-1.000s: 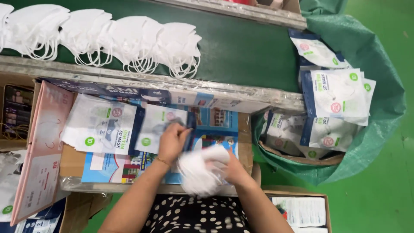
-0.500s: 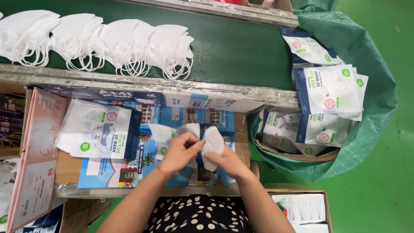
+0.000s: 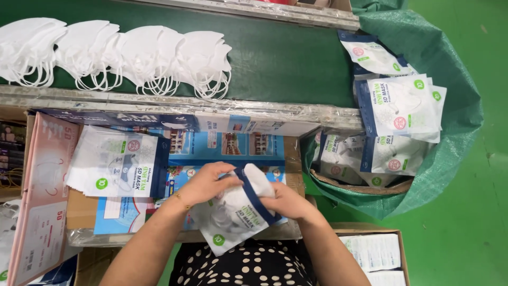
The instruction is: Packaging white face masks into individual plastic sleeves and organizing them on a workstation with a conveyor belt.
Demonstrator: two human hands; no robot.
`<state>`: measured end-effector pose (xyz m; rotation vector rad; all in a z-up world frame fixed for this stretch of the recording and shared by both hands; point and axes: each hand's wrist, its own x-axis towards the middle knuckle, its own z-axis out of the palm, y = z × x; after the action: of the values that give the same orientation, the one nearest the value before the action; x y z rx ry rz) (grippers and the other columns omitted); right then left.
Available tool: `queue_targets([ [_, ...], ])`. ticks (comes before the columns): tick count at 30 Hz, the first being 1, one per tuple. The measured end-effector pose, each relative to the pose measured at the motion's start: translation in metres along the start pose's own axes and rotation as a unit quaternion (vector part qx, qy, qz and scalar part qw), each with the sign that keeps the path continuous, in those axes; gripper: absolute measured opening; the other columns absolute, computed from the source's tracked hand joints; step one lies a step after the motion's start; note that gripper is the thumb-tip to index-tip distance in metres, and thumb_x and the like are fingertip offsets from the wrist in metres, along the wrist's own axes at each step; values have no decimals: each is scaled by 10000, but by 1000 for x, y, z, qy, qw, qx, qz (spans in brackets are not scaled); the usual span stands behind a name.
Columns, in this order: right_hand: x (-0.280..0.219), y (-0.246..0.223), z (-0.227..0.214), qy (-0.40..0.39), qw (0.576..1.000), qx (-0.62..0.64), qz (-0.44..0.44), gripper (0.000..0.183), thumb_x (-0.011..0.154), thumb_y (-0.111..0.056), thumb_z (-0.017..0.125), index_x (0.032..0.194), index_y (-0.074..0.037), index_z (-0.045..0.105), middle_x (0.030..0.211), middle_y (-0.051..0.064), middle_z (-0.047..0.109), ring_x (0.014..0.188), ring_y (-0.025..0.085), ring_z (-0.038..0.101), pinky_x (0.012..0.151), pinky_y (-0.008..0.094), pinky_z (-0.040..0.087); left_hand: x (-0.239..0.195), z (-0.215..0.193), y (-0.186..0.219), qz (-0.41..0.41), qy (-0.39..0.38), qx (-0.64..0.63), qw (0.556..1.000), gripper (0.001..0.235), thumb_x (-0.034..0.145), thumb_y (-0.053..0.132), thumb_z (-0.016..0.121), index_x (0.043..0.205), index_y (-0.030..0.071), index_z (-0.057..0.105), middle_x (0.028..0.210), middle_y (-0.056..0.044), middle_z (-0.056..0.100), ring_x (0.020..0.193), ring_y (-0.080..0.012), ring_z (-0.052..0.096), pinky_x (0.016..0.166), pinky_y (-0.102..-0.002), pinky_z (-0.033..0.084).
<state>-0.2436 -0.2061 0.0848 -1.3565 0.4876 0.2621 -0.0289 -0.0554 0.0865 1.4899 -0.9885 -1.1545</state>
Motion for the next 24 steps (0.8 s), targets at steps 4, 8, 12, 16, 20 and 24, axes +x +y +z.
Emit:
queue_targets([
  [4,13,41,-6,35,998,-54,4,319,845,-34,679,1151,-68,763,947,102,755,826,168,658,729,339,517,1,12,-9,71,25,102,992,144,885,224,748,944,100,788,859,-73,706,745,-244,659,656,-376,512],
  [8,20,39,7,35,916,-398,-42,181,853,-76,727,1019,-56,799,915,73,774,836,123,679,771,304,542,1,21,-3,272,110,280,914,146,888,234,739,860,91,725,838,-69,684,832,-300,653,773,-434,476],
  [12,-2,-32,11,105,987,-120,-2,406,845,-109,626,1250,-138,655,1113,-29,687,855,100,671,560,344,540,0,3,14,150,130,267,943,208,884,257,738,870,56,686,856,-118,661,835,-329,633,748,-421,469],
  [16,-2,-1,21,134,983,-60,-106,310,897,-127,759,1144,-44,591,1120,55,682,891,143,684,737,309,561,-14,11,27,119,55,256,958,235,839,302,757,887,78,704,819,-115,657,777,-343,622,686,-439,464],
  [20,14,5,22,173,963,-125,-164,219,923,-138,692,1119,-52,643,1029,4,652,857,108,610,746,286,522,-12,27,23,158,84,308,934,194,861,260,723,821,81,661,804,-105,666,768,-373,606,678,-479,456],
  [24,17,2,15,192,934,-200,-226,128,965,-126,650,1038,-26,682,865,28,695,789,103,606,725,269,503,-10,18,29,133,111,322,931,242,884,287,727,785,84,637,808,-96,664,807,-366,611,725,-466,465],
])
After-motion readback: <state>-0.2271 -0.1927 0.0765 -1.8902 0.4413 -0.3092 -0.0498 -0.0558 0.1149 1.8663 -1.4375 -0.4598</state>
